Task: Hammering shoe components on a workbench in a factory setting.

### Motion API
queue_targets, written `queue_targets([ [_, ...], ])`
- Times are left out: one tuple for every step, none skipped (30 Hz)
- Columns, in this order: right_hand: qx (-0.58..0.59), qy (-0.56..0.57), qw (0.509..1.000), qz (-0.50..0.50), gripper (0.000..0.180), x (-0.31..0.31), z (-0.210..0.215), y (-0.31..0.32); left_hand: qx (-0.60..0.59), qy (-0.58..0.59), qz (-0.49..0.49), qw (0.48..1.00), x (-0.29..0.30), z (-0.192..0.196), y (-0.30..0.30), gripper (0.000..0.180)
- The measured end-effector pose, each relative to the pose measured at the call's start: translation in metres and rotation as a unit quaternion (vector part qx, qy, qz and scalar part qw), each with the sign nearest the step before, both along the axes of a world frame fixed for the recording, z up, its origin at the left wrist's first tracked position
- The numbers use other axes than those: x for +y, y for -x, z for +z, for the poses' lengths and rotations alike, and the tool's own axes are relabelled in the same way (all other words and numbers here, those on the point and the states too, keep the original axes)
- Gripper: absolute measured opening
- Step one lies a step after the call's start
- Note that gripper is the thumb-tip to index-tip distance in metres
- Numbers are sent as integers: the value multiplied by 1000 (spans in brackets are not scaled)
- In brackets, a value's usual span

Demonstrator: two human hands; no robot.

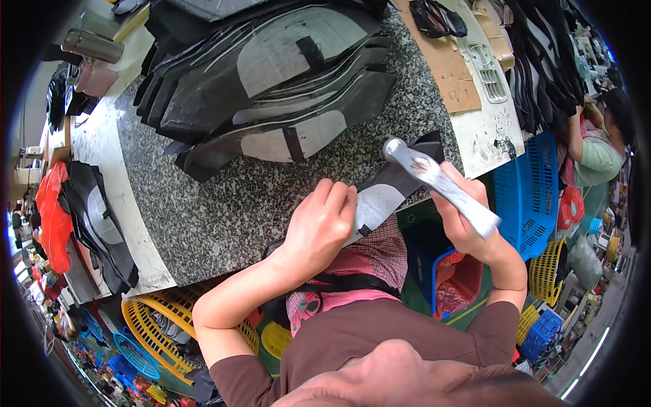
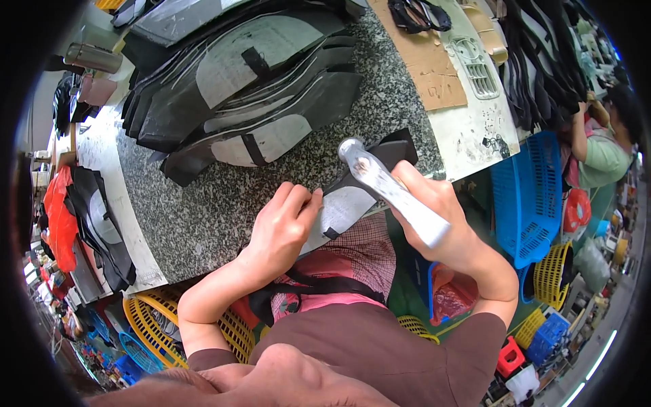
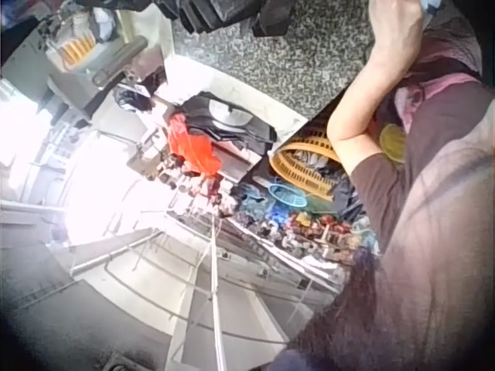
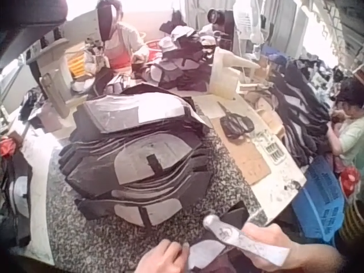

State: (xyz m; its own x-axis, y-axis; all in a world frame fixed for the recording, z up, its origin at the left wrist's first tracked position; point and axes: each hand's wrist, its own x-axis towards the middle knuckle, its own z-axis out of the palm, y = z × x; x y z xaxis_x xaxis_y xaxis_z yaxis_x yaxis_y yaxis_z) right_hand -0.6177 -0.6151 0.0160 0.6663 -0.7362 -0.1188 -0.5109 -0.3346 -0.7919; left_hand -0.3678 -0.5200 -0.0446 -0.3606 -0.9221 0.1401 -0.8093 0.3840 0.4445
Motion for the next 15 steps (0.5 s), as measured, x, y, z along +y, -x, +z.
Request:
queue_targets([
  [-30, -9, 999, -5, 16, 3, 4, -1, 0, -3, 4, 1000, 1, 0, 1, 49],
  [-27, -7, 999, 18, 15, 6, -2, 0, -25, 11, -11, 1000, 0, 1, 4, 49],
  [-28, -6, 999, 46, 14, 10, -15, 0, -54, 24, -21, 998, 0, 1, 5, 48],
  [-3, 4, 999, 42, 12, 11, -24, -1, -83, 28, -28, 996, 0, 1, 6, 48],
  [21, 17, 999, 40, 11, 7, -29, -4, -84, 28, -26, 996, 0, 0, 6, 48],
  [21, 46, 999, 13, 7, 5, -28, -6, -96, 36, -28, 994, 1, -1, 7, 48],
  [5, -6, 1000, -16, 4, 3, -18, -5, -109, 44, -31, 993, 2, -2, 6, 47],
  [-13, -13, 1000, -21, 10, 5, -11, -6, -113, 48, -29, 992, 1, -1, 6, 46],
  [-32, -19, 999, -25, 17, 9, -8, -5, -114, 47, -30, 992, 3, -2, 5, 46],
  [-61, -73, 995, -37, 19, 17, -13, -6, -99, 67, -8, 993, 6, -5, 6, 45],
  [-71, -5, 997, 30, 18, 19, -27, -10, -85, 87, 13, 992, 8, -8, 6, 44],
  [-9, -25, 999, 33, 18, 20, -29, -9, -79, 112, 28, 990, 9, -12, 6, 31],
  [52, -45, 997, 35, 18, 19, -29, -9, -80, 112, 26, 990, 11, -14, 6, 31],
  [37, -38, 998, 17, 17, 15, -26, -9, -63, 115, 46, 990, 12, -16, 5, 24],
  [22, -32, 999, -1, 16, 11, -20, -10, -47, 118, 66, 990, 14, -16, 4, 18],
])
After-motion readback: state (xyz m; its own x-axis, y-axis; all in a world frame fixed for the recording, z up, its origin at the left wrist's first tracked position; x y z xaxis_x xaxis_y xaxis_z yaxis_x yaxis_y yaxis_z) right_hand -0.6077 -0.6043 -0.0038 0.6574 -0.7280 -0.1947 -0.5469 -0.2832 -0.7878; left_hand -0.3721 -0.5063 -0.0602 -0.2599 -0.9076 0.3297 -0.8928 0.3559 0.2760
